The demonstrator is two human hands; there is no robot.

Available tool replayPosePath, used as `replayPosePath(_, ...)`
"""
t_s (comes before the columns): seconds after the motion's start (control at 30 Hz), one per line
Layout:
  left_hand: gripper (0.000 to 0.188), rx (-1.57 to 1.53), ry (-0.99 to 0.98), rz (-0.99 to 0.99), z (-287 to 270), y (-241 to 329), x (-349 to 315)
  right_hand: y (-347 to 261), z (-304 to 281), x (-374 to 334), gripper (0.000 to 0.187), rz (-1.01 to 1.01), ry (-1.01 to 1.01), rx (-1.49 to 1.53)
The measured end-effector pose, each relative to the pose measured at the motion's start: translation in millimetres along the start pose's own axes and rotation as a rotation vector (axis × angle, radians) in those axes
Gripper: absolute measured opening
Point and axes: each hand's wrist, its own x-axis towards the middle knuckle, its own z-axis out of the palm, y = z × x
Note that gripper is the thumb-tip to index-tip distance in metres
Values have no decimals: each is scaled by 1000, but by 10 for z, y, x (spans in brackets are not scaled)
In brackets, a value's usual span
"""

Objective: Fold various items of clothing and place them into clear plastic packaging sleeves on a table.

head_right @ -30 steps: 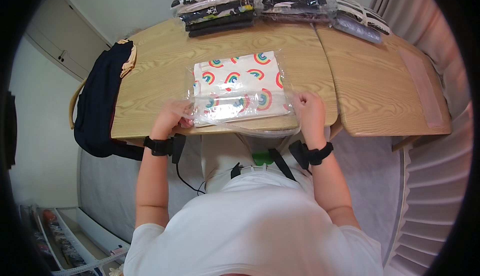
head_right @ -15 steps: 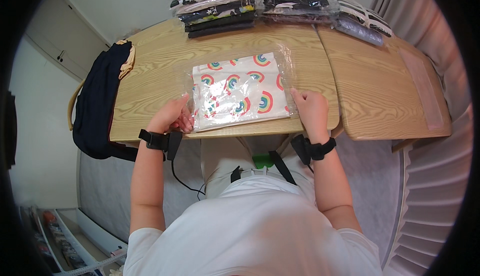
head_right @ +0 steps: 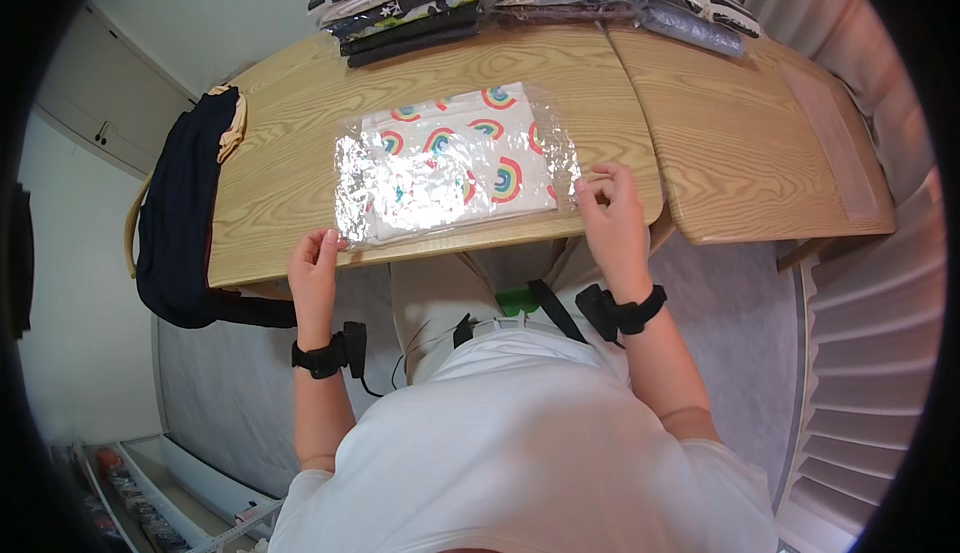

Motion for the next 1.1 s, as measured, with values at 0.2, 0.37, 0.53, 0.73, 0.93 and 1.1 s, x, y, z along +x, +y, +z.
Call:
replayPosePath(0.2, 27, 274, -32, 42, 50, 49, 16, -97, 14, 81, 25, 87, -63, -63)
replayPosePath(0.37, 30, 531, -28, 13, 49, 189, 22, -199, 37, 178, 24, 2, -111, -272)
replayPosePath(0.53, 26, 714, 30, 71, 157, 237, -8, -118, 53, 215, 20, -73, -73, -396)
replayPosePath(0.73, 24, 732, 83, 85, 152, 208, -57, -319, 229, 72, 24, -189, -6, -450)
replayPosePath(0.93, 22, 716, 47, 48, 118, 215, -43, -625, 880, -85, 37, -610, -334, -652)
replayPosePath(1.1, 28, 653, 170, 138, 52, 392, 23, -484, 989, 39, 43, -589, -373, -683)
